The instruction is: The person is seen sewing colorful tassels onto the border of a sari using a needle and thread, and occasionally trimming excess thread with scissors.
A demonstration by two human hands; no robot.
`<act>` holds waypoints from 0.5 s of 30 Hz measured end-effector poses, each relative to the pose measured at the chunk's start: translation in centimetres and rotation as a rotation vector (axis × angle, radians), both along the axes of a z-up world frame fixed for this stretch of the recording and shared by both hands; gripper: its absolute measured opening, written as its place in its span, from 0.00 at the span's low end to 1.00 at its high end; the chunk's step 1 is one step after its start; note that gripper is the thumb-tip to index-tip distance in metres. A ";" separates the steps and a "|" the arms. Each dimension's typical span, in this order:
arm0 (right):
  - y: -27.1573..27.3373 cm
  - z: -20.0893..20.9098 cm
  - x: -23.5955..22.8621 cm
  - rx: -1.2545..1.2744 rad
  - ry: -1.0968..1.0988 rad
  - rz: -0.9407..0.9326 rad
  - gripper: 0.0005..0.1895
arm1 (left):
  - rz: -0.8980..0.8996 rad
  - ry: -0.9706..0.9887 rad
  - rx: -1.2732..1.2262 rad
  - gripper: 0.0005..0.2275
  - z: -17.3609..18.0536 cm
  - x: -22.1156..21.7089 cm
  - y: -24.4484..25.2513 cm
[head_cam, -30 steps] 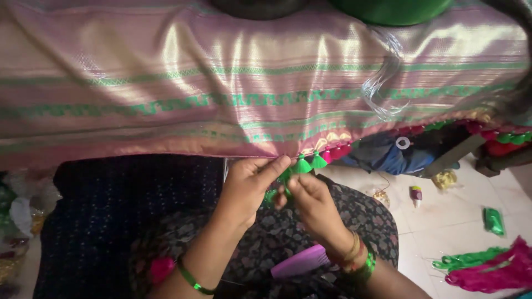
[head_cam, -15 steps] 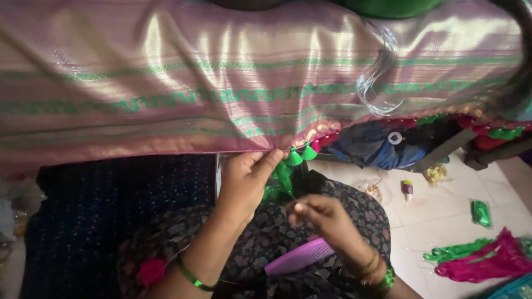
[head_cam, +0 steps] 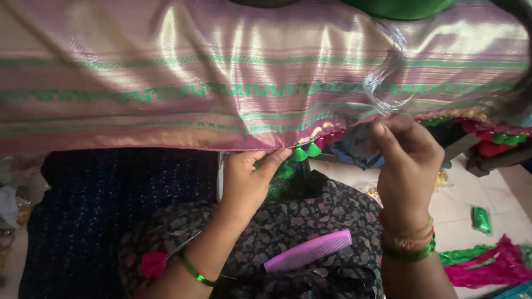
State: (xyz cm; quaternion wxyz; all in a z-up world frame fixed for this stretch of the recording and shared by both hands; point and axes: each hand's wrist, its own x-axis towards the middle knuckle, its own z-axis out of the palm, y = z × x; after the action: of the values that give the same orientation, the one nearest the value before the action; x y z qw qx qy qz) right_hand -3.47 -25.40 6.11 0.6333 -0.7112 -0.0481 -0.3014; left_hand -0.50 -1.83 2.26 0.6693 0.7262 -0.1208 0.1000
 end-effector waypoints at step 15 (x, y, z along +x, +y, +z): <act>0.5 0.9 0.3 0.261 0.042 0.151 0.07 | 0.011 0.029 -0.015 0.09 -0.1 -0.1 -0.2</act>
State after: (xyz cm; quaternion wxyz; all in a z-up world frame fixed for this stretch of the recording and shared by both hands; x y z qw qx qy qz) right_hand -3.14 -24.93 7.01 0.7420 -0.6234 -0.0488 -0.2418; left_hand -0.58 -2.00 2.20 0.6758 0.7232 -0.1063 0.0941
